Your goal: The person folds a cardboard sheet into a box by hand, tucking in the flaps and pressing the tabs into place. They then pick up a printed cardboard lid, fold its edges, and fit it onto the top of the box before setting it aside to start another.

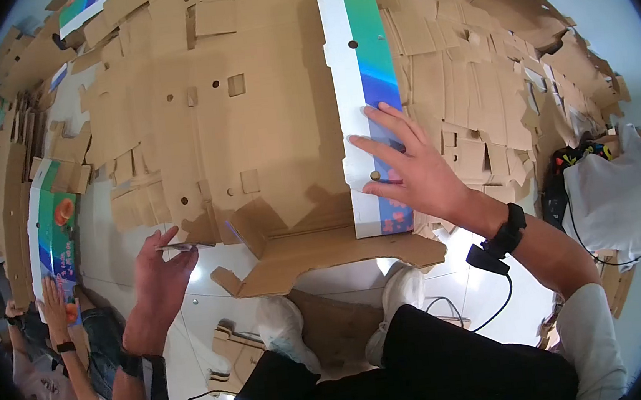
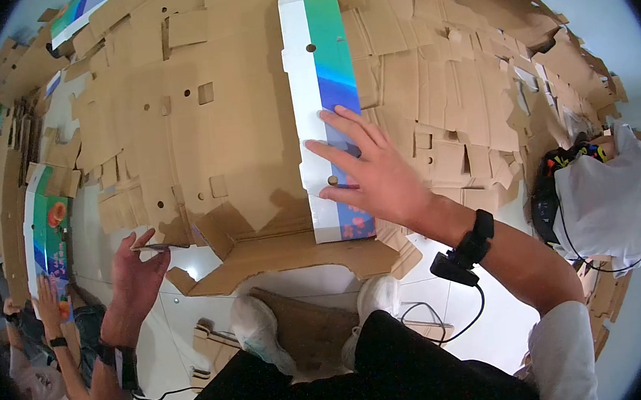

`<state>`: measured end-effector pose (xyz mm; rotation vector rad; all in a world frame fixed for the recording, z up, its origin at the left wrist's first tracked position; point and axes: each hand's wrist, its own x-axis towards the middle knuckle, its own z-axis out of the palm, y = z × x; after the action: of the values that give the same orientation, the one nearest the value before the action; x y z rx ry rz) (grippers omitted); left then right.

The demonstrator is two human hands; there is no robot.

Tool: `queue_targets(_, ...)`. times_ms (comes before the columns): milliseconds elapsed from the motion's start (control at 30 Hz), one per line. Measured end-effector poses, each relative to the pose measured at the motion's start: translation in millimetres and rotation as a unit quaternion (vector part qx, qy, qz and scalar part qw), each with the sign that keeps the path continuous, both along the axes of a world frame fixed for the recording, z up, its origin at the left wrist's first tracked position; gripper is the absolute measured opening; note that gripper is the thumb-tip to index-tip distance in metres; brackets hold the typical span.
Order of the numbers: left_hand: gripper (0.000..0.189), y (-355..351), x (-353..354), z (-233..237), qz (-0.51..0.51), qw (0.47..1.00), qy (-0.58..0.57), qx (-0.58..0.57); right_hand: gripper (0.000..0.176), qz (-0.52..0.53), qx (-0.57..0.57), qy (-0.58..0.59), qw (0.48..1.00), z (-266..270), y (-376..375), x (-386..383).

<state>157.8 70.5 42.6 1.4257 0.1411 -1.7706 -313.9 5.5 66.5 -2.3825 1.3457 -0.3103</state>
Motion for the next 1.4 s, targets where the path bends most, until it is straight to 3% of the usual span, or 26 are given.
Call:
queue_targets(67, 0.053, 11.0, 6.7, -39.2, -0.190, 0.942, -0.231, -0.152, 0.072, 0.005, -0.001, -0.006, 1.000, 0.3, -1.3, -1.6)
queue_targets(133, 0.059, 12.0, 5.7, -45.3, -0.241, 0.904, -0.297, -0.193, 0.072, 0.012, -0.009, -0.005, 1.000, 0.7, -1.2, -1.7)
queue_targets(200, 0.065, 3.4, 4.2, -45.9, -0.168, 0.954, -0.208, -0.134, 0.071, 0.012, -0.011, 0.002, 1.000, 1.6, -1.0, -0.7)
queue_targets(300, 0.068, -0.1, 14.1, -48.9, -0.379, 0.787, -0.465, -0.145, 0.070, 0.015, -0.021, 0.006, 1.000, -0.3, -0.1, -2.6)
queue_targets(400, 0.072, -6.9, 6.6, -29.9, -0.388, 0.675, -0.584, -0.229, 0.069, 0.019, -0.026, 0.010, 0.999, -0.7, 0.6, -3.3)
queue_targets(500, 0.064, -16.5, -37.5, 34.3, -0.438, 0.635, -0.606, -0.195, 0.069, 0.022, -0.026, 0.011, 0.999, -0.9, -0.4, -4.6)
queue_targets(700, 0.046, -26.2, -89.4, 67.5, -0.526, 0.584, -0.448, -0.425, 0.070, 0.017, -0.003, -0.007, 1.000, -2.1, -0.1, -4.7)
queue_targets(900, 0.043, -59.4, -139.3, 56.1, -0.646, 0.410, -0.379, -0.521, 0.069, 0.030, -0.028, 0.020, 0.999, -2.9, 0.1, -5.1)
queue_targets(933, 0.040, -57.4, -144.6, 44.3, -0.636, 0.414, -0.379, -0.530, 0.069, 0.032, -0.029, 0.023, 0.999, -1.8, 0.1, -5.3)
queue_targets(1033, 0.042, -60.1, -150.4, 34.9, -0.614, 0.363, -0.397, -0.578, 0.070, 0.025, -0.021, 0.015, 0.999, -1.4, 0.3, -5.2)
queue_targets(1133, 0.046, -52.8, -147.8, 38.5, -0.612, 0.274, -0.440, -0.597, 0.071, 0.030, -0.026, 0.018, 0.999, -2.1, 1.1, -4.7)
queue_targets(1233, 0.053, -38.0, -147.5, 55.7, -0.621, 0.279, -0.462, -0.569, 0.072, 0.030, -0.031, 0.029, 0.999, -2.3, 1.4, -4.1)
queue_targets(1400, 0.056, -24.3, -149.1, 34.2, -0.612, 0.204, -0.539, -0.541, 0.073, 0.031, -0.037, 0.023, 0.999, -6.3, 1.0, -4.4)
